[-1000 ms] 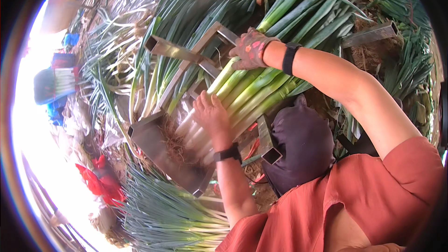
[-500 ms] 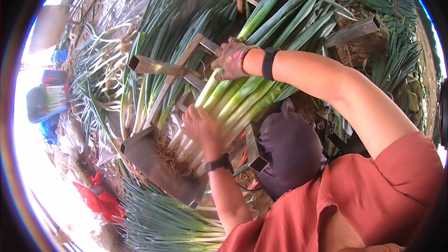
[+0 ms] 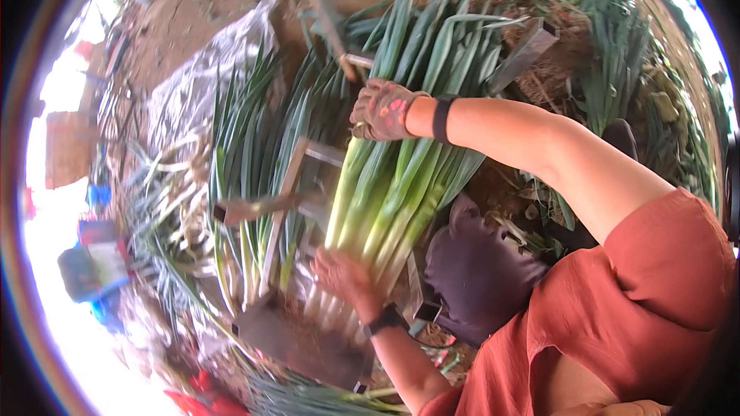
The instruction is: Cleaning and preparing leeks by removing outer layers and dirt.
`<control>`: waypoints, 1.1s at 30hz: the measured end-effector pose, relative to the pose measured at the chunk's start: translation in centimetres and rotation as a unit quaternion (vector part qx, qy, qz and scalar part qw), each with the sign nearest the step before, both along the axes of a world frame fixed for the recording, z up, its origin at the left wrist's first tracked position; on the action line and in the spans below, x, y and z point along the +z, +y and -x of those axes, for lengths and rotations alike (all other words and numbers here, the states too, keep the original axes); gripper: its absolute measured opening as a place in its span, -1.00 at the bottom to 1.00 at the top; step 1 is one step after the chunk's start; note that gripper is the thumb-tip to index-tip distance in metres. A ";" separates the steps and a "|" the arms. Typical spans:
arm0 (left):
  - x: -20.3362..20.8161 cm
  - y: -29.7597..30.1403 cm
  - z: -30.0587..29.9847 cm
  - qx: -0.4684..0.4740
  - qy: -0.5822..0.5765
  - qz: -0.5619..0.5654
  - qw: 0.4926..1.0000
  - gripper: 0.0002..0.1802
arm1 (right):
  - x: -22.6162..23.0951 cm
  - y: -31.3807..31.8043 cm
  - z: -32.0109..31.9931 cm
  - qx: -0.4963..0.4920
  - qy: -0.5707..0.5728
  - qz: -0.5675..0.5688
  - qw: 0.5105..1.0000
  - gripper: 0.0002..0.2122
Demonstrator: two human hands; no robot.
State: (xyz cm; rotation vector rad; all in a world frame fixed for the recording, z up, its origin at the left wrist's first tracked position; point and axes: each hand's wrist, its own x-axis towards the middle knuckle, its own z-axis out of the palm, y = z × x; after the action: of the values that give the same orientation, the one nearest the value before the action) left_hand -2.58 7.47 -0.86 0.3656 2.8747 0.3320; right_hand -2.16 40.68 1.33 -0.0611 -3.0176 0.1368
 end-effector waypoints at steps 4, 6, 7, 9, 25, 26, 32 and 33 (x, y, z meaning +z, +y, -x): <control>-0.5 -1.5 0.4 0.027 0.031 -0.003 0.999 -0.44 | 2.8 2.5 0.0 -0.068 -0.124 -0.014 0.990 -0.72; -0.3 -0.3 -0.1 0.029 0.020 -0.029 0.999 -0.42 | 0.3 3.7 -1.8 -0.082 0.022 0.005 0.996 -0.74; -0.4 0.2 -0.4 0.023 0.014 -0.031 0.999 -0.41 | -0.5 4.0 -2.1 -0.093 0.021 -0.003 0.995 -0.73; -0.7 0.2 0.3 0.006 0.003 -0.023 1.000 -0.40 | -0.4 4.6 -1.8 -0.104 -0.074 0.007 0.992 -0.69; -2.2 2.0 -1.6 -0.296 0.179 0.051 0.937 -0.54 | 7.2 2.9 -32.0 -0.103 -0.001 0.423 0.900 -0.74; -1.2 3.7 -2.8 -0.315 0.168 0.022 0.934 -0.54 | 7.7 3.8 -35.4 -0.201 -0.079 0.408 0.887 -0.71; 5.3 13.7 -9.5 -0.402 -0.011 -0.148 0.903 -0.55 | 6.6 6.9 -54.2 -0.614 -0.255 0.414 0.622 -0.55; 6.6 15.2 -11.0 -0.402 -0.069 -0.186 0.894 -0.55 | 3.2 7.9 -57.8 -0.628 -0.264 0.424 0.597 -0.55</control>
State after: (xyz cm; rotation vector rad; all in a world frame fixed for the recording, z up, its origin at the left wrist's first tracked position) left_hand 8.44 22.63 5.75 1.4567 2.2381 0.6931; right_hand 55.60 48.54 4.54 -2.4575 -2.1076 1.4787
